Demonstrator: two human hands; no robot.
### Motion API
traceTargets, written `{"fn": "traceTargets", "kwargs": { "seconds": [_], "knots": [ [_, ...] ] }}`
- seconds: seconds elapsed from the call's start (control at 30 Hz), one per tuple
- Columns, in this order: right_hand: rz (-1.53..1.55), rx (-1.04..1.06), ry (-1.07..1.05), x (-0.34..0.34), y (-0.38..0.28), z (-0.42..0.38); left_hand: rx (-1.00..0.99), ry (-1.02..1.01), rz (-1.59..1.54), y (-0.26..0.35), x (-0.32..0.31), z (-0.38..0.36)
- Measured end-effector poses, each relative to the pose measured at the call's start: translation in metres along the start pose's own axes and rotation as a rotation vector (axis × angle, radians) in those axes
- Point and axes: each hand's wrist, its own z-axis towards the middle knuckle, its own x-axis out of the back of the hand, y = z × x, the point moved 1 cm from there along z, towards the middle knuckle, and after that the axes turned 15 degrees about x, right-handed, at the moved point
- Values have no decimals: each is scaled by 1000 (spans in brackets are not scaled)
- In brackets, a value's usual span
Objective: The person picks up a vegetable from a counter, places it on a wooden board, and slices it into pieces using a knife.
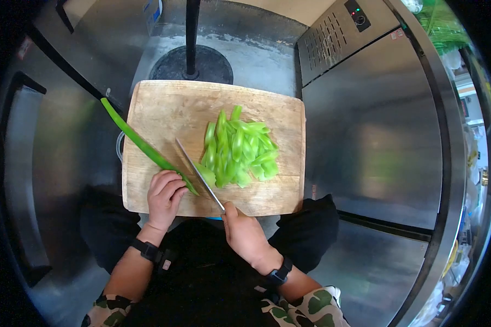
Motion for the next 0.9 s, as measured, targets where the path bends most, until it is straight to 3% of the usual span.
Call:
{"fn": "traceTargets", "kwargs": {
  "seconds": [0.1, 0.2, 0.9],
  "knots": [
    [-14, -73, -57, 18, -21, -3, -7, 22, -12, 0, -3, 1],
    [-15, -16, -97, 25, -30, -10, -8, 15, 23, 2, -2, 0],
    [-192, -15, -174, -9, -21, 4, -3, 20, 59, 1, -1, 1]
  ]
}}
